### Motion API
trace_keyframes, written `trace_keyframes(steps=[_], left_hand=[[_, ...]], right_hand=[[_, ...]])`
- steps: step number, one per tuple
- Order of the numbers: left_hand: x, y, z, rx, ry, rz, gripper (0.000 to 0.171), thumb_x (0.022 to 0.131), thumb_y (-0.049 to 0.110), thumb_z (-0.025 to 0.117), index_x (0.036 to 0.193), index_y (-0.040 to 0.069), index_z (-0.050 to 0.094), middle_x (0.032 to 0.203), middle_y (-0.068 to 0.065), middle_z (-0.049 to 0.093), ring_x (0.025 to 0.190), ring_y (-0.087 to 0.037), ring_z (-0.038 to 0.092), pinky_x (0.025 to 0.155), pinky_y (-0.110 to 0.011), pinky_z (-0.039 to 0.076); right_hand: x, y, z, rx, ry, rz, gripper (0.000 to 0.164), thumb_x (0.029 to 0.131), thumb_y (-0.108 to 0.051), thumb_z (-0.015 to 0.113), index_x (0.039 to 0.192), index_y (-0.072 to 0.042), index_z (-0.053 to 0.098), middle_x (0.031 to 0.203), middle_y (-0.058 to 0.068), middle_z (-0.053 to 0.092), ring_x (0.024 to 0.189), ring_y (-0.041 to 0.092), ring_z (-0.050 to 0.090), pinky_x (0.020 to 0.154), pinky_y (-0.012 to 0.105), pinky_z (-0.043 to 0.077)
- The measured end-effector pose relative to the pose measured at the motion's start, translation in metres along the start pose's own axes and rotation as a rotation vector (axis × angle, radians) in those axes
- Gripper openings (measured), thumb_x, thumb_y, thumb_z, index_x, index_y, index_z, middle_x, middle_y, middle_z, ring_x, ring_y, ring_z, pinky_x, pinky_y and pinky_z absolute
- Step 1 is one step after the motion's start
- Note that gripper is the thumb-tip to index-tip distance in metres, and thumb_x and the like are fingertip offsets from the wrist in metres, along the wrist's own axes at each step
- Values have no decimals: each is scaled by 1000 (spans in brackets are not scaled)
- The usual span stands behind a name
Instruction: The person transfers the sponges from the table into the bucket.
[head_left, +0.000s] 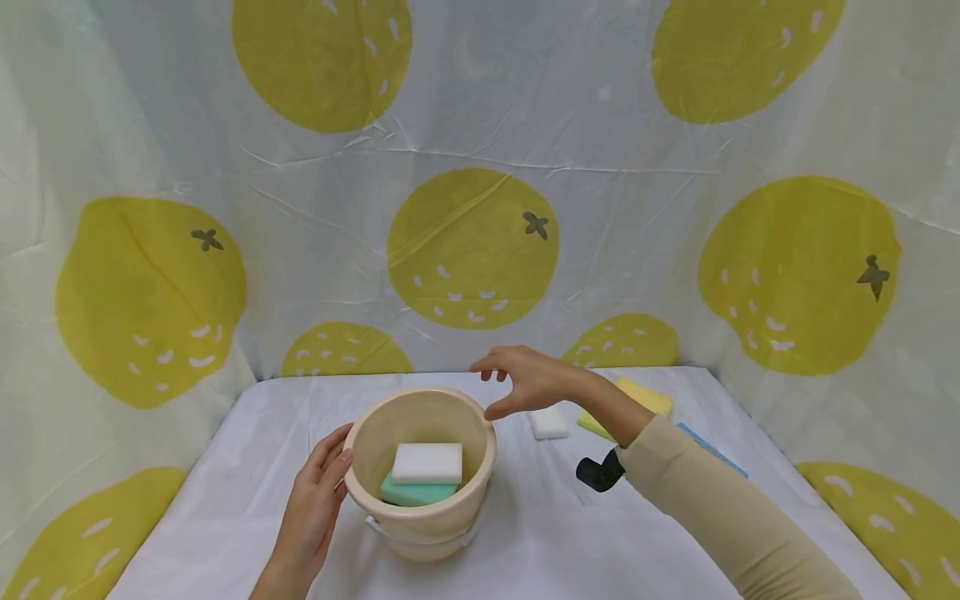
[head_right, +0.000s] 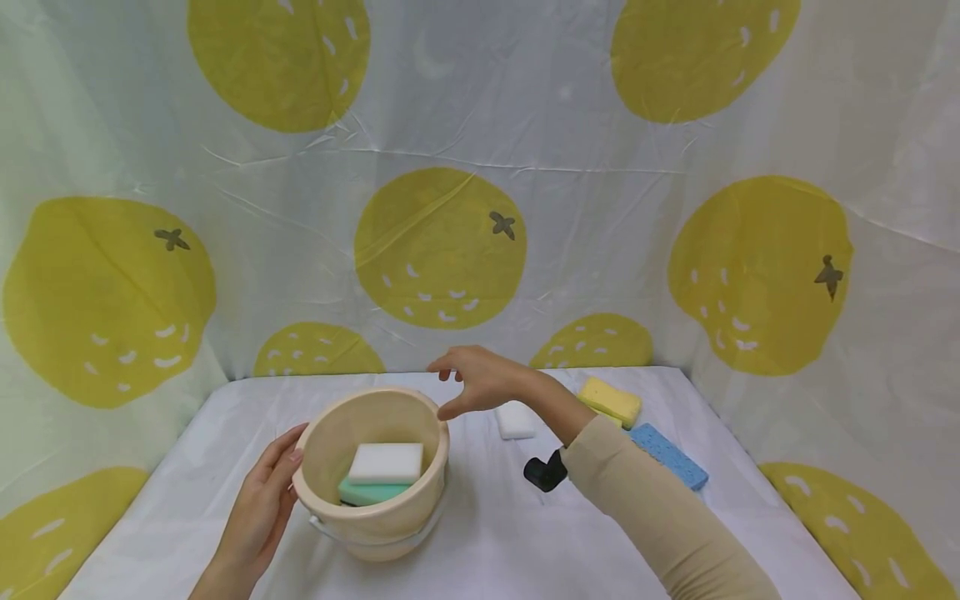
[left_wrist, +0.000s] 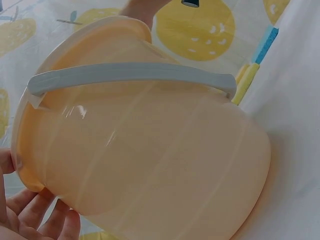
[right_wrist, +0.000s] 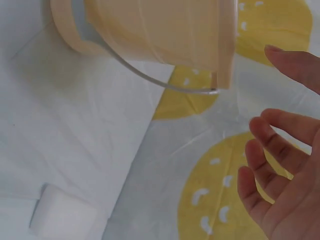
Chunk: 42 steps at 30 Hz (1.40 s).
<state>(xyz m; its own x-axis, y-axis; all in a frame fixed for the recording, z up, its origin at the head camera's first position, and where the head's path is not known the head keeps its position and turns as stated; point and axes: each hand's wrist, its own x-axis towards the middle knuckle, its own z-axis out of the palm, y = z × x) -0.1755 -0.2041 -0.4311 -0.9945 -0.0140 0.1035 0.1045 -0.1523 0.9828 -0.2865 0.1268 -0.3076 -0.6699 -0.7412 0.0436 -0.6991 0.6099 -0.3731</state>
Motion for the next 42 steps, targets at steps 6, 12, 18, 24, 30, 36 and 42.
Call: trace_keyframes(steps=[6,12,18,24,30,36,42], left_hand=[[-1,-1,-2,4,8,6,52,110,29,54,155,6,39,157,-12,41,134,-10,48,102,-21,45],[0,-1,-2,2,3,6,52,110,28,54,155,7,39,157,-12,41,134,-9,48,102,-21,45],[1,-2,-1,1,5,5,53,110,30,55,155,7,39,157,-11,41,134,-10,48,102,-20,45],[1,-3,-1,1,3,5,52,110,28,54,155,7,39,157,-11,41,134,-10,48,102,-20,45],[1,-3,-1,-1,-5,9,53,110,29,55,155,7,38,157,-11,41,135,-11,47,102,-20,45],[1,-2,-1,-3,-7,15,53,110,29,55,155,6,38,157,-11,41,135,-11,47,102,-20,45],[0,-1,-1,-1,-6,5,54,110,30,55,156,6,38,157,-10,40,134,-9,48,102,-20,45]], right_hand=[[-5,6,1,12,15,10,67,88,-34,82,145,-7,59,116,0,62,105,23,58,89,39,51],[-12,14,1,17,24,25,67,87,-33,82,145,-7,59,116,0,62,106,24,59,88,40,52],[-22,22,2,43,35,52,68,87,-34,82,144,-5,59,118,2,63,107,27,59,87,41,52],[-36,34,3,66,43,109,69,87,-35,82,145,-5,58,120,2,62,107,25,58,87,41,52],[-47,44,5,74,43,142,70,87,-35,82,146,-6,58,121,2,62,107,25,57,85,41,52],[-54,52,7,87,44,159,70,87,-34,83,145,-3,58,121,2,62,106,25,57,84,40,52],[-63,59,9,83,44,181,70,86,-36,83,143,-2,60,118,3,63,106,27,58,84,40,53]])
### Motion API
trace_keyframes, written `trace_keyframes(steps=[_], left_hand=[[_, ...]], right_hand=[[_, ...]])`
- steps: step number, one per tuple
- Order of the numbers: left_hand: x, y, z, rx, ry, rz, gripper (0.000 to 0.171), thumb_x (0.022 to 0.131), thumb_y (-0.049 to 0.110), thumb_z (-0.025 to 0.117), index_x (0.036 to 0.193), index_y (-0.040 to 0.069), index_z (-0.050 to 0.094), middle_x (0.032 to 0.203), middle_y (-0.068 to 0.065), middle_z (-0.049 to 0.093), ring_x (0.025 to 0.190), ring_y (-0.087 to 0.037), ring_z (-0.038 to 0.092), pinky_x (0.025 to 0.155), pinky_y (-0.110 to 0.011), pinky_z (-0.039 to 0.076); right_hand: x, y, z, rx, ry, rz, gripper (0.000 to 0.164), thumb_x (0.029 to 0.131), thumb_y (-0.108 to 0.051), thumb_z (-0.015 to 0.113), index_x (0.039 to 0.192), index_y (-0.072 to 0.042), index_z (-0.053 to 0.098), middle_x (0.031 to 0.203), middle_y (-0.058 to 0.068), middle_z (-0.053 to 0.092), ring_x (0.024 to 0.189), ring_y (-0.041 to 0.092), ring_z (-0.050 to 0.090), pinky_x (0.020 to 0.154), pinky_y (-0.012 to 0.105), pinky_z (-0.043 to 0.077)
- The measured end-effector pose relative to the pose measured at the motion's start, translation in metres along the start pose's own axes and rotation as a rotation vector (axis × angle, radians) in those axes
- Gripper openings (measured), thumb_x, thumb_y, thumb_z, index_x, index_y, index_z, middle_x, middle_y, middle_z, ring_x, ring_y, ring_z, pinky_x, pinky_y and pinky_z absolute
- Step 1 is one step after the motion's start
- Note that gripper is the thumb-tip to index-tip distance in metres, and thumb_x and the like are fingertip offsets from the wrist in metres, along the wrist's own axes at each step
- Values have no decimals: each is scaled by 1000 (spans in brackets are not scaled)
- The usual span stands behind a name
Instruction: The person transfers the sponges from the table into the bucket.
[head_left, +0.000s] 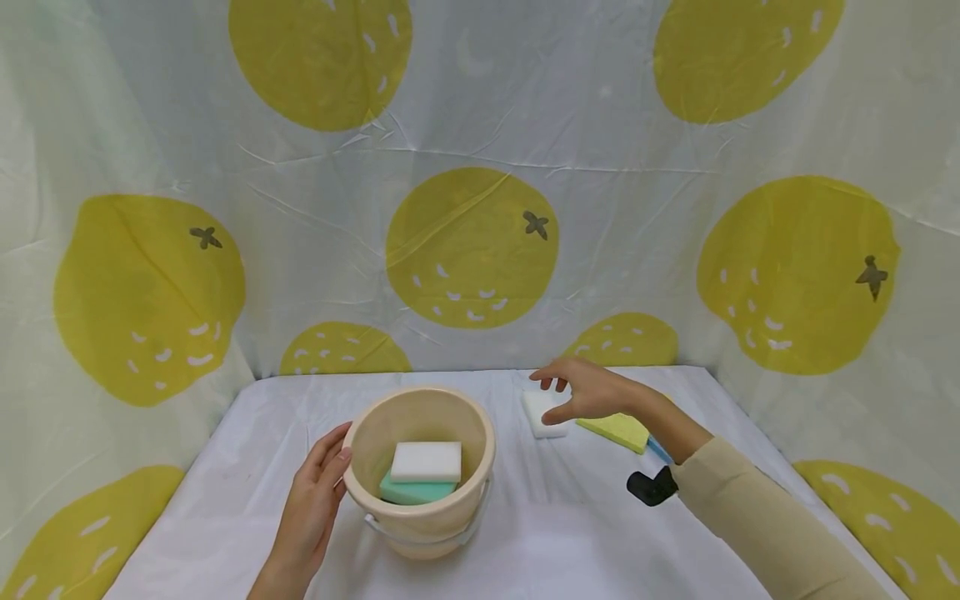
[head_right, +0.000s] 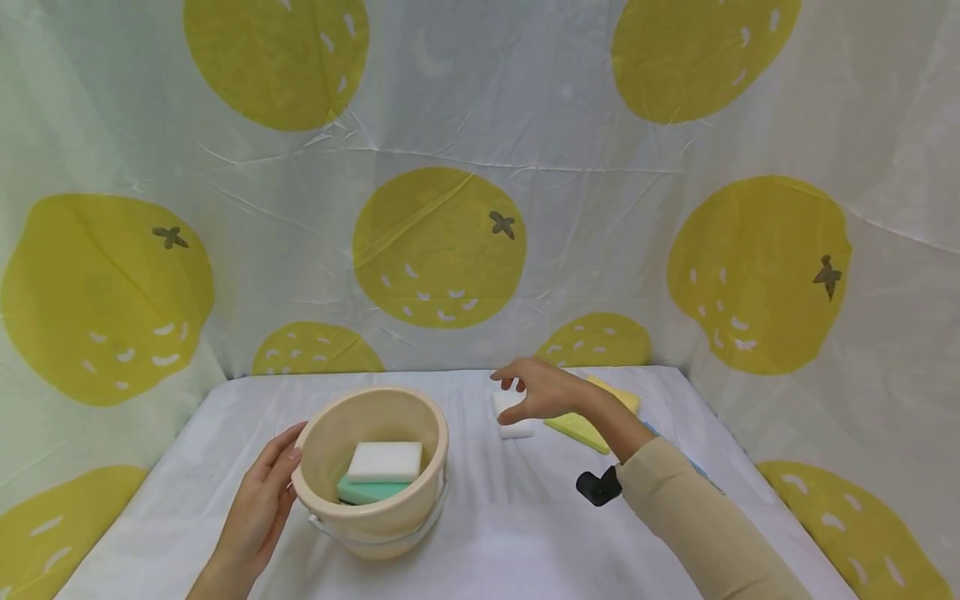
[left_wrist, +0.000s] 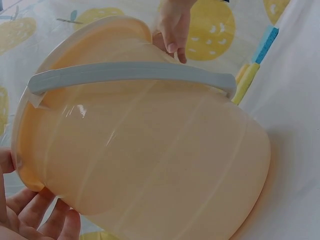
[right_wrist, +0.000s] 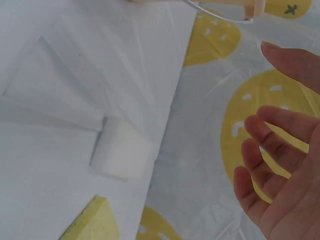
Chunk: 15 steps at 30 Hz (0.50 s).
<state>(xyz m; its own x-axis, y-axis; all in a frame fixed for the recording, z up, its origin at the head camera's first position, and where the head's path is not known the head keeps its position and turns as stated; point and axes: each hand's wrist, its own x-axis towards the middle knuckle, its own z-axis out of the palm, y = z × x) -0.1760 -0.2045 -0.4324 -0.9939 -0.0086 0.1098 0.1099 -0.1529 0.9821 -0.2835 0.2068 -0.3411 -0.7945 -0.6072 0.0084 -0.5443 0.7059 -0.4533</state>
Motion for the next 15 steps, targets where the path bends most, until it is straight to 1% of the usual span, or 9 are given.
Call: trace_keyframes(steps=[10,15], left_hand=[[0,-1,-1,-5,-3,8,53,110,29,55,155,6,39,157,-11,41,134,-11,48,102,-20,45],[0,-1,-1,-10,-1,10,53,110,28,55,155,6,39,156,-11,41,134,-10,48,102,-21,45]], right_hand=[[-14,13,2,10,12,72,70,86,-36,83,142,-2,60,118,3,63,108,29,58,84,41,53],[-21,23,5,8,21,88,71,86,-37,82,143,-2,59,118,3,63,109,30,58,83,40,53]])
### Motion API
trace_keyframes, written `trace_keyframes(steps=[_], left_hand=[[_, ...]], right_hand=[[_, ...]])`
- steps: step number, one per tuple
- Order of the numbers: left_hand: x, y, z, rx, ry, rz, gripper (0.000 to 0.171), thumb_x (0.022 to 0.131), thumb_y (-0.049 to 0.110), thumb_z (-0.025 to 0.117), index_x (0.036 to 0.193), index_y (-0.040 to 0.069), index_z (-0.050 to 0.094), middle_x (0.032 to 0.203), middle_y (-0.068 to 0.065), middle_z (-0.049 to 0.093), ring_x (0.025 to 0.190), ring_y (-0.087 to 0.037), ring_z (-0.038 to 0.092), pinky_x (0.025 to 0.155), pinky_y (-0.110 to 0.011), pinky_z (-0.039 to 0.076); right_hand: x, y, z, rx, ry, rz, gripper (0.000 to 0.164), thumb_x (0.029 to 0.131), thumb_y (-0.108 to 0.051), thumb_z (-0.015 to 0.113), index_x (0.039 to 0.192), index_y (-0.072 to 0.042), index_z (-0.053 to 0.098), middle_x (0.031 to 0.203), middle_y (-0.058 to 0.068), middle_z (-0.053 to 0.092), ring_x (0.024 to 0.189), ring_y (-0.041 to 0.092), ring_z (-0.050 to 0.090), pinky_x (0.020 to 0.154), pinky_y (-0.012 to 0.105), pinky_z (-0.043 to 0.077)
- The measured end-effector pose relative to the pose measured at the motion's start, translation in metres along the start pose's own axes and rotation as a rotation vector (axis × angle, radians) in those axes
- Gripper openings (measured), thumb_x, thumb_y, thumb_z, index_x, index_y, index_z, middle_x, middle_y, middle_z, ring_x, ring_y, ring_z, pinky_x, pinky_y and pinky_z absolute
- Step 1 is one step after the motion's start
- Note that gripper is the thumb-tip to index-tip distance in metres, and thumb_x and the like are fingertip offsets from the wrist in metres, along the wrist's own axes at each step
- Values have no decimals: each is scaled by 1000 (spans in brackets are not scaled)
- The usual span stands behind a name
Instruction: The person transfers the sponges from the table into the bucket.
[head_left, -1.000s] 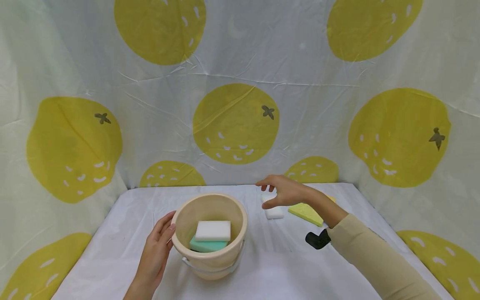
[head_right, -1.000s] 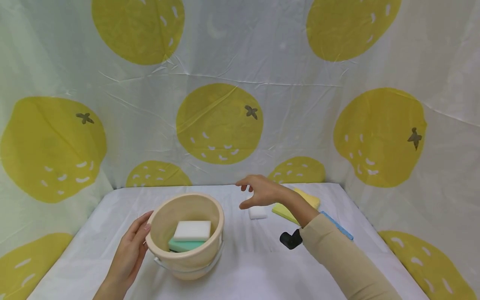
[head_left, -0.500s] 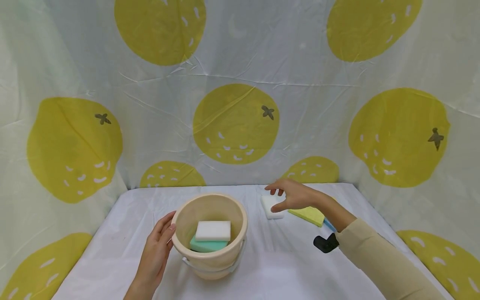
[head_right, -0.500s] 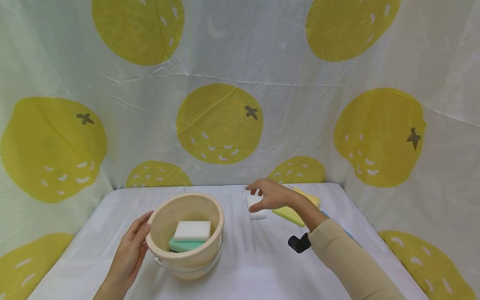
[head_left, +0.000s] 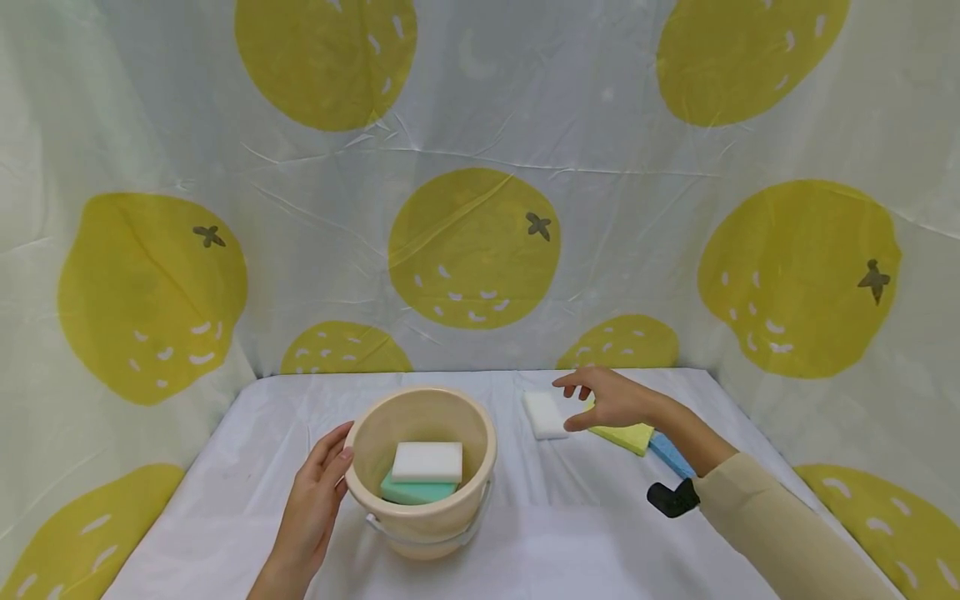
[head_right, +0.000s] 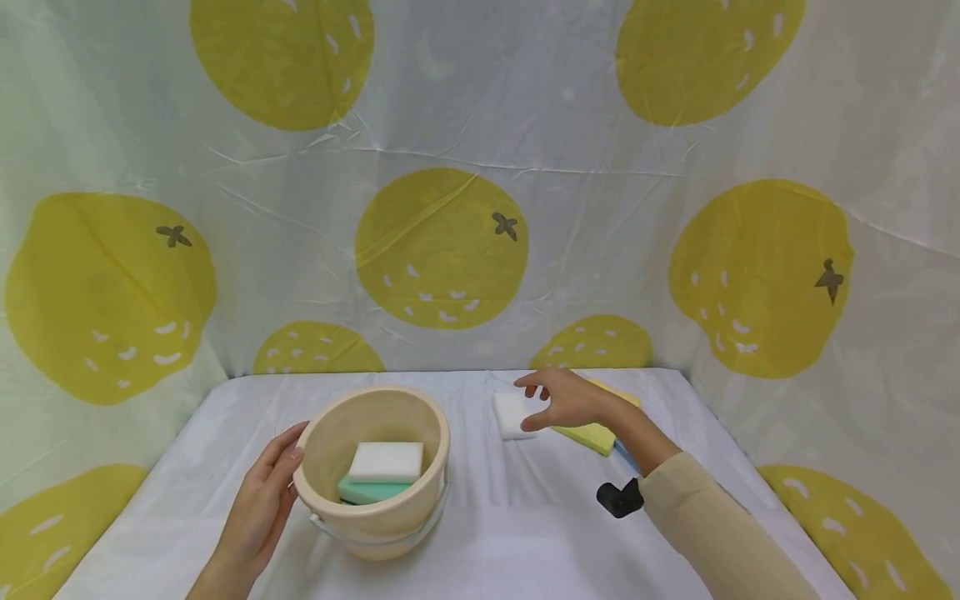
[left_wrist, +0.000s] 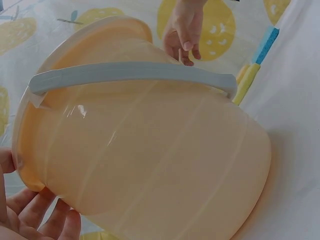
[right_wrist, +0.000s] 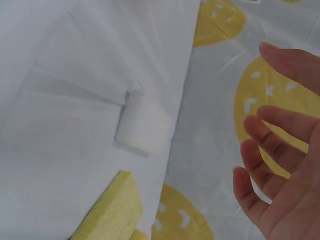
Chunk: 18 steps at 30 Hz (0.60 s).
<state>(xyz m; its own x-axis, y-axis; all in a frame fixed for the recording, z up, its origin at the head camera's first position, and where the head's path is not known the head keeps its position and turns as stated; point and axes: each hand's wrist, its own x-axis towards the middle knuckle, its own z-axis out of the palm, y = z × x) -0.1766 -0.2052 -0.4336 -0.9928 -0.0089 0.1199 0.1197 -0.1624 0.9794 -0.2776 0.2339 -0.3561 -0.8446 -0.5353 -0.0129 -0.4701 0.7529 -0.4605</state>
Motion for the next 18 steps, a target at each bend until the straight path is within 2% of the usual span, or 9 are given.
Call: trace_keyframes(steps=[7,18], left_hand=[[0,-1,0,3,-4,4,53,110,29,55,155,6,39,156,-11,41,134,-10,49,102,-21,45],[0,0,-1,8,-1,-1,53,110,29,55,155,7,40,157,-11,41,134,-10,48,103,-21,45]], right_hand=[[-11,15,2,8,29,44,73,85,-40,83,143,-3,59,118,4,62,109,31,57,80,36,54],[-28,31,3,-4,59,70,71,85,-38,84,140,-1,60,113,4,62,105,30,57,82,39,54]])
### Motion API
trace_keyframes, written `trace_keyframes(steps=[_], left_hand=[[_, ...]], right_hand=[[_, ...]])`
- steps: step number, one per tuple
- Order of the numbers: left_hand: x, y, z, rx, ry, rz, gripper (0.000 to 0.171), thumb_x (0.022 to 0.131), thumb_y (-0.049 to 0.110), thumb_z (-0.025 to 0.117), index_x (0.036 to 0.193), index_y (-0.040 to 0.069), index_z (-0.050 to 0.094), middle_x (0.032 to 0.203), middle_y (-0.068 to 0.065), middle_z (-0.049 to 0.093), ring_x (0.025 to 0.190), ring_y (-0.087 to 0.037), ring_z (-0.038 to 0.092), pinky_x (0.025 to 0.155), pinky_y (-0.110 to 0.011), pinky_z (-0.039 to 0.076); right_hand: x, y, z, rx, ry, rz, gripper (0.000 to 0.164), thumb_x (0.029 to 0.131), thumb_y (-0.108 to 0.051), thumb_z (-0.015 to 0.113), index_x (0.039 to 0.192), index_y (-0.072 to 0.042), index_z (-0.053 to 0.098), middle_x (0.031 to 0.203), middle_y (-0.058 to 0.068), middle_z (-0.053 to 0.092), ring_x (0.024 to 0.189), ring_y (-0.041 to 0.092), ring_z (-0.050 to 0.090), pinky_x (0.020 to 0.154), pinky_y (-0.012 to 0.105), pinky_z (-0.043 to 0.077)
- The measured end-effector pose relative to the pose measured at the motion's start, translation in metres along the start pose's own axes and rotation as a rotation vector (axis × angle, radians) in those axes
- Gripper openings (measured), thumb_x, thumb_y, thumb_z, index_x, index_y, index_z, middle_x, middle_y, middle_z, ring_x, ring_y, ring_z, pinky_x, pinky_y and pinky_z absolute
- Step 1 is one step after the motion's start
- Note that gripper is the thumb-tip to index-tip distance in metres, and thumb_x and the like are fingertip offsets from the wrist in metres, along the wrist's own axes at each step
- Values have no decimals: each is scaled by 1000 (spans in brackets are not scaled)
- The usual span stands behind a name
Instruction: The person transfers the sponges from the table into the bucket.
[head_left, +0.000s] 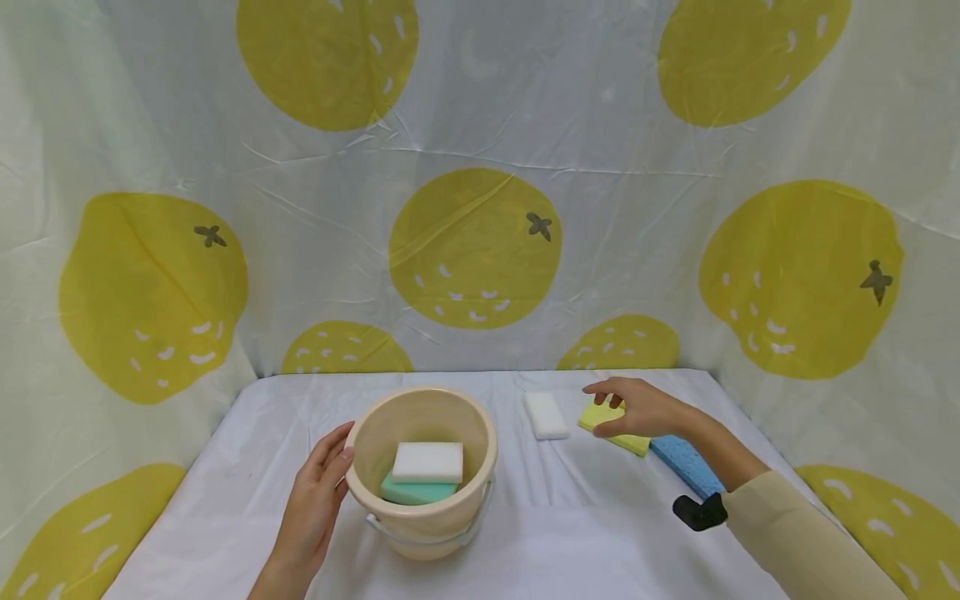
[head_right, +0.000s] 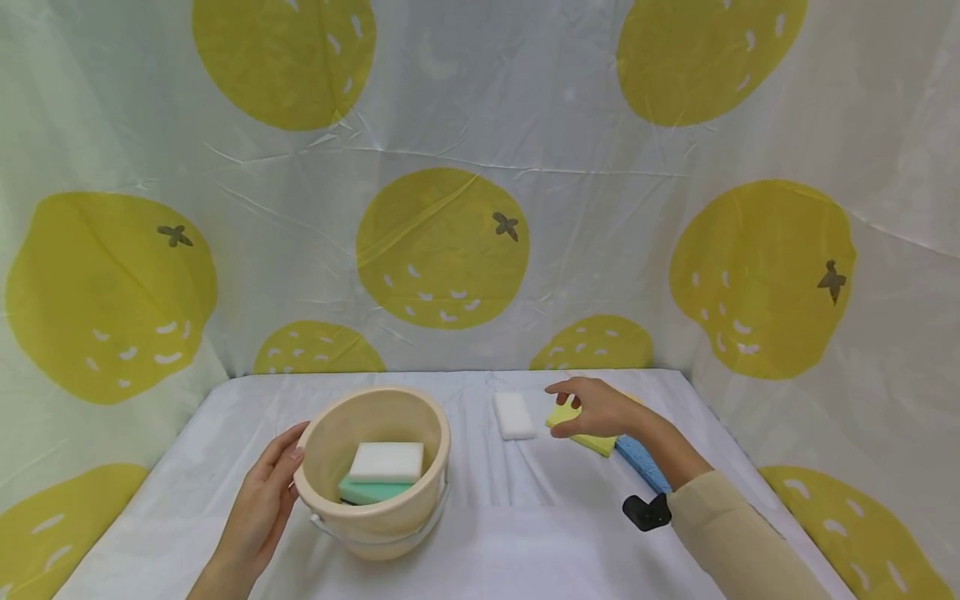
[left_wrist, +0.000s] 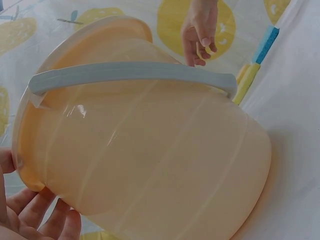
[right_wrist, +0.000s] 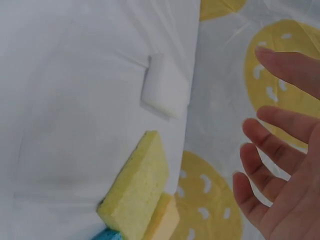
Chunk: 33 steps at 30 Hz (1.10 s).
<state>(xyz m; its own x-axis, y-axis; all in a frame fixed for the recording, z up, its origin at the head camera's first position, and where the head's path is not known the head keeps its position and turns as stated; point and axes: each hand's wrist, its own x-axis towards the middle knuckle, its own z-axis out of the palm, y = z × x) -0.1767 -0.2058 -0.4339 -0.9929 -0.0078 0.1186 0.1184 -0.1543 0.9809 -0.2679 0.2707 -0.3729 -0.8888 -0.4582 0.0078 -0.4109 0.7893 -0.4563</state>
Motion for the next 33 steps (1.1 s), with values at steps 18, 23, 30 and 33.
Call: trace_keyframes(steps=[18,23,30,33], left_hand=[[0,0,-1,-4,-16,17,52,110,29,55,155,7,40,157,-9,42,136,-13,48,103,-23,45],[0,0,-1,-7,-13,17,51,110,28,55,154,7,40,157,-10,42,135,-13,48,103,-23,45],[-1,-1,-1,-9,-20,22,51,110,27,55,154,7,40,157,-10,42,135,-13,48,103,-24,45],[0,-1,-1,-6,-25,25,50,110,27,55,154,8,40,156,-9,43,135,-13,48,103,-23,46]], right_hand=[[-27,33,3,41,52,153,71,83,-35,86,139,2,60,114,9,61,106,36,54,78,38,54],[-33,42,4,51,47,154,74,84,-35,85,140,5,58,116,11,61,106,36,55,78,39,52],[-44,53,5,50,41,169,71,86,-31,84,140,5,57,118,13,60,109,37,55,81,42,52],[-49,61,5,56,45,176,72,87,-31,84,141,5,56,119,14,60,111,39,55,82,44,52]])
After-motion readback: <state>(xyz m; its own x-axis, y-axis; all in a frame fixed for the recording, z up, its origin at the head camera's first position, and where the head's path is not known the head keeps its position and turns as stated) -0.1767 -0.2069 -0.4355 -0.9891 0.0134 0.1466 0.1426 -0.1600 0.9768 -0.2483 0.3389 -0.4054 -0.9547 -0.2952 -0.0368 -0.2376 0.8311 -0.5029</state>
